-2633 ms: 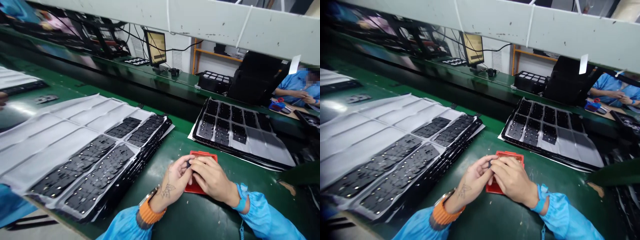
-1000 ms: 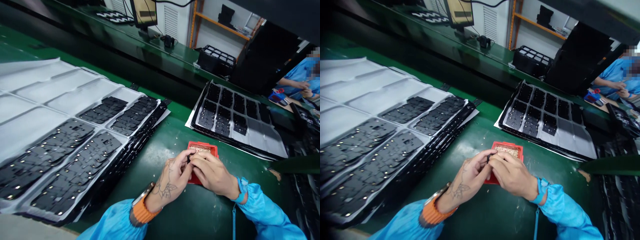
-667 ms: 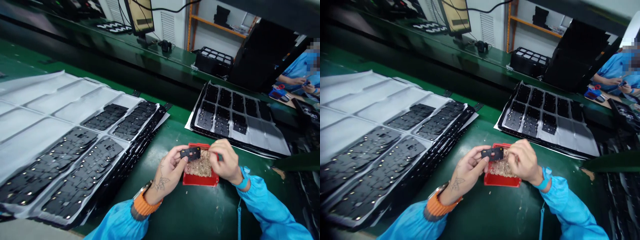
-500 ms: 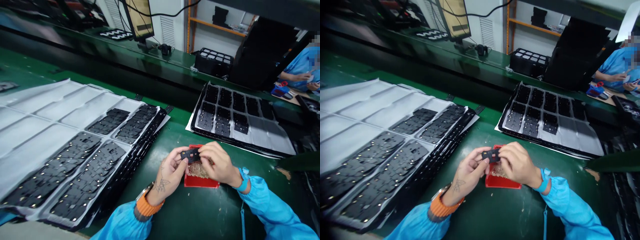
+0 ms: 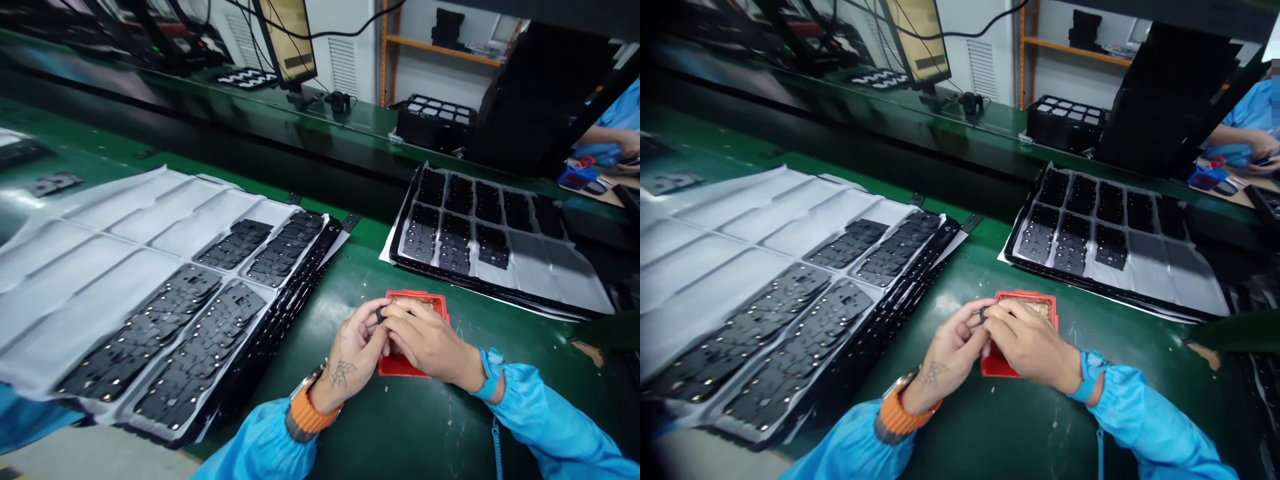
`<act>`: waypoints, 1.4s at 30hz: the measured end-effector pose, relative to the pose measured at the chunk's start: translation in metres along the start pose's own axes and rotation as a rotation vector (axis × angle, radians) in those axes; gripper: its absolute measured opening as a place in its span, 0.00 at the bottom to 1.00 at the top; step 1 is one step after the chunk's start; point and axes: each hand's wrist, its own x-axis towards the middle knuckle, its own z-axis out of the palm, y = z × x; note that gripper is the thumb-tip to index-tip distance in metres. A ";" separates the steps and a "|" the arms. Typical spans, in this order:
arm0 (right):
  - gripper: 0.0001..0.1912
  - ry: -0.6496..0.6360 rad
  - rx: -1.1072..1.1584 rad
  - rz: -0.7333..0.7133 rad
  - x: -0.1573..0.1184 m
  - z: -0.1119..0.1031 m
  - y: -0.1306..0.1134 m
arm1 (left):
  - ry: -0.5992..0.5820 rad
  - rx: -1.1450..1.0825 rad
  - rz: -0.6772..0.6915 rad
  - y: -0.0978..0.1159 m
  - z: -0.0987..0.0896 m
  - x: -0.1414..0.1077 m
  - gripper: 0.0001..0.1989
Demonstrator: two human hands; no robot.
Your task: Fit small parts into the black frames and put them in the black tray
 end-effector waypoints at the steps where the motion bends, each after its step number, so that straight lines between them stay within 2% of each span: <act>1: 0.04 -0.002 0.008 0.002 0.000 0.000 0.000 | -0.001 -0.006 -0.002 0.001 0.000 0.000 0.19; 6: 0.04 -0.016 0.044 0.006 0.004 -0.005 -0.003 | -0.009 -0.034 -0.002 0.007 0.002 0.000 0.20; 9: 0.06 0.085 0.107 -0.015 0.007 -0.013 -0.003 | -0.018 -0.086 0.024 0.011 0.002 0.002 0.20; 11: 0.10 0.243 0.122 0.061 0.006 -0.019 -0.001 | 0.011 -0.106 0.036 0.013 0.002 0.003 0.20; 13: 0.09 0.316 0.102 0.262 0.001 -0.027 0.003 | 0.055 -0.089 0.051 0.013 0.001 0.004 0.19; 15: 0.08 0.180 0.088 0.459 -0.004 -0.035 0.008 | 0.086 -0.069 0.068 0.013 0.000 0.005 0.18; 17: 0.12 -0.016 0.136 0.529 -0.007 -0.042 0.010 | 0.117 -0.071 0.091 0.012 0.000 0.005 0.16; 18: 0.14 -0.057 0.179 0.532 -0.007 -0.044 0.010 | 0.134 -0.076 0.102 0.011 0.000 0.005 0.16; 21: 0.20 -0.020 0.499 0.624 -0.004 -0.042 0.009 | 0.148 -0.061 0.141 0.008 0.002 0.003 0.13; 24: 0.18 -0.037 0.963 0.792 -0.001 -0.030 0.007 | 0.117 -0.018 0.166 0.004 0.006 -0.001 0.11; 26: 0.16 -0.019 1.098 0.844 -0.001 -0.021 0.006 | 0.113 0.002 0.156 0.002 0.008 -0.003 0.11; 29: 0.14 0.078 1.120 0.901 -0.001 -0.012 0.004 | 0.099 0.036 0.147 0.005 0.009 -0.005 0.12; 35: 0.16 0.132 1.059 0.973 0.001 -0.013 0.002 | 0.051 0.095 0.202 0.014 0.012 -0.004 0.11; 39: 0.18 0.142 1.014 0.948 0.001 -0.015 0.001 | 0.060 0.043 0.116 0.016 0.011 -0.005 0.13; 42: 0.15 0.143 0.955 0.972 0.001 -0.015 0.001 | 0.027 -0.033 0.014 0.017 0.009 -0.007 0.15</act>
